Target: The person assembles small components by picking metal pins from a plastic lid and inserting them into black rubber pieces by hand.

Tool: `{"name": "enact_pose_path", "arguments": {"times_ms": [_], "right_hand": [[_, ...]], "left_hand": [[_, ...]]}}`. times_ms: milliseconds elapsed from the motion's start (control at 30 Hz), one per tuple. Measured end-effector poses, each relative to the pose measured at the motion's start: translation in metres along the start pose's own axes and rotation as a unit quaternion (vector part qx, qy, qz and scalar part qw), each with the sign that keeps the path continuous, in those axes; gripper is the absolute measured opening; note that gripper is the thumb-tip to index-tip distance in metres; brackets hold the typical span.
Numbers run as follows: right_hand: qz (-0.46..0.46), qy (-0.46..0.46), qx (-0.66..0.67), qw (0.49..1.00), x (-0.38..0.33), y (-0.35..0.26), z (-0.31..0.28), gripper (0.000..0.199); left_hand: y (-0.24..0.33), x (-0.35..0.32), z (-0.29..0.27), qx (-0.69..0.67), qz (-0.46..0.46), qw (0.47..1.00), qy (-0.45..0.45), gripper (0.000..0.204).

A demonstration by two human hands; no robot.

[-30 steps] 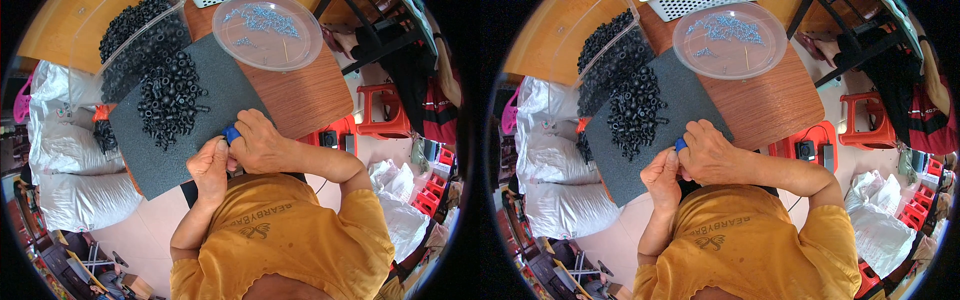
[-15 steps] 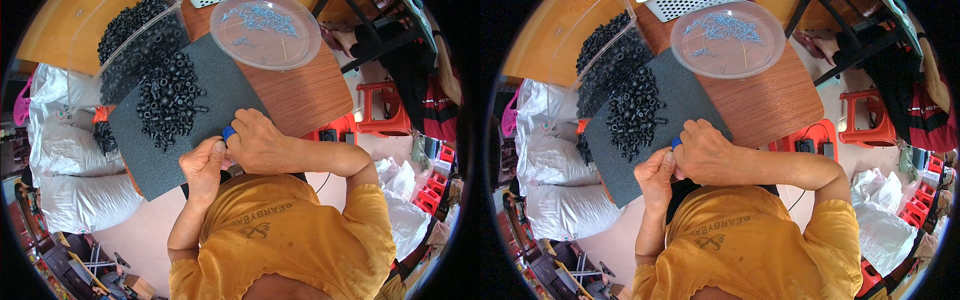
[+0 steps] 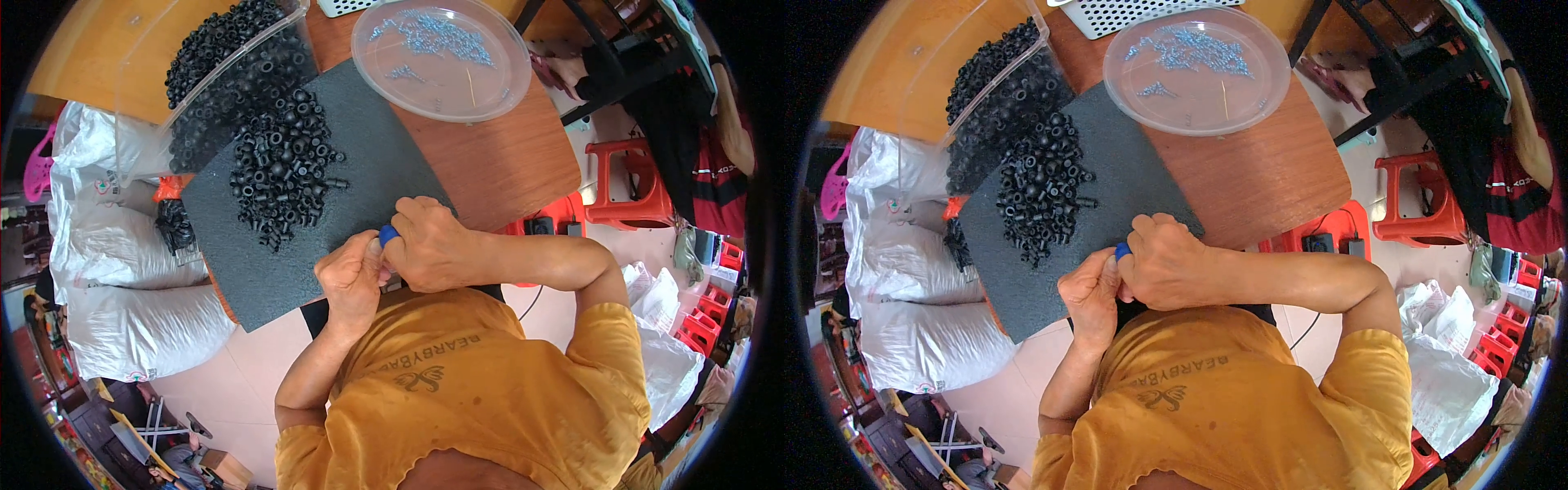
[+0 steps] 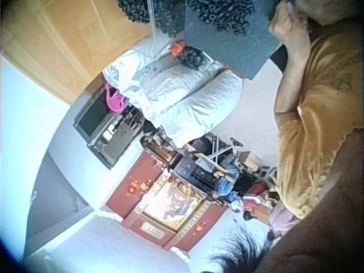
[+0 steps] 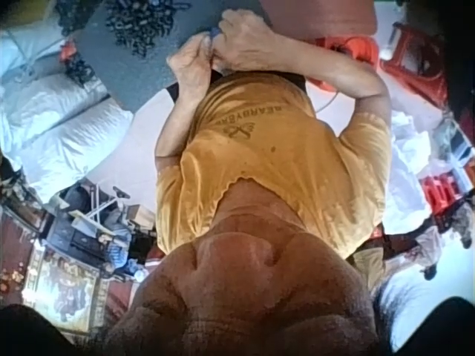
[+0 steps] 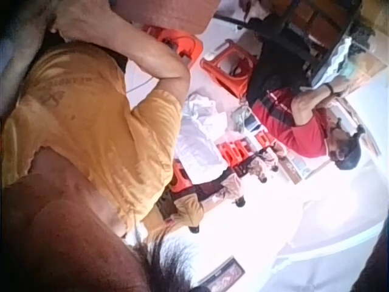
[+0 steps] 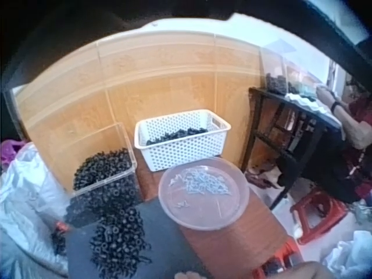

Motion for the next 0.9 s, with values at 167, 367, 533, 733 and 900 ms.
{"name": "enact_pose_path", "arguments": {"times_ms": [167,367,533,733,900], "right_hand": [[-0.007,0.021,0.028,0.999,-0.005,0.009,-0.002,0.023],[0.05,0.083,0.012,0.995,0.008,0.029,-0.031,0.028],[0.107,0.142,-0.122,0.977,0.037,0.078,-0.077,0.031],[0.098,0.216,-0.205,0.95,0.092,0.158,-0.145,0.024],[0.387,0.09,-0.095,0.913,0.119,0.21,-0.192,0.038]], "left_hand": [[-0.004,0.001,-0.001,-0.052,-0.027,0.998,-0.031,0.015],[0.0,-0.002,-0.017,0.018,0.01,0.998,0.062,0.012],[0.02,-0.004,-0.049,0.307,0.144,0.922,0.189,0.011],[0.037,0.011,-0.066,0.404,0.184,0.876,0.19,0.017],[0.039,0.032,-0.046,0.528,0.251,0.801,0.127,0.025]]}}
Point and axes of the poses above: each hand's wrist, its own x-axis towards the middle knuckle, its own z-axis out of the palm, y = z × x, the point moved 4 cm from there along x, towards the middle knuckle, and after that the axes turned 13 degrees about -y, right-handed, at the moved point
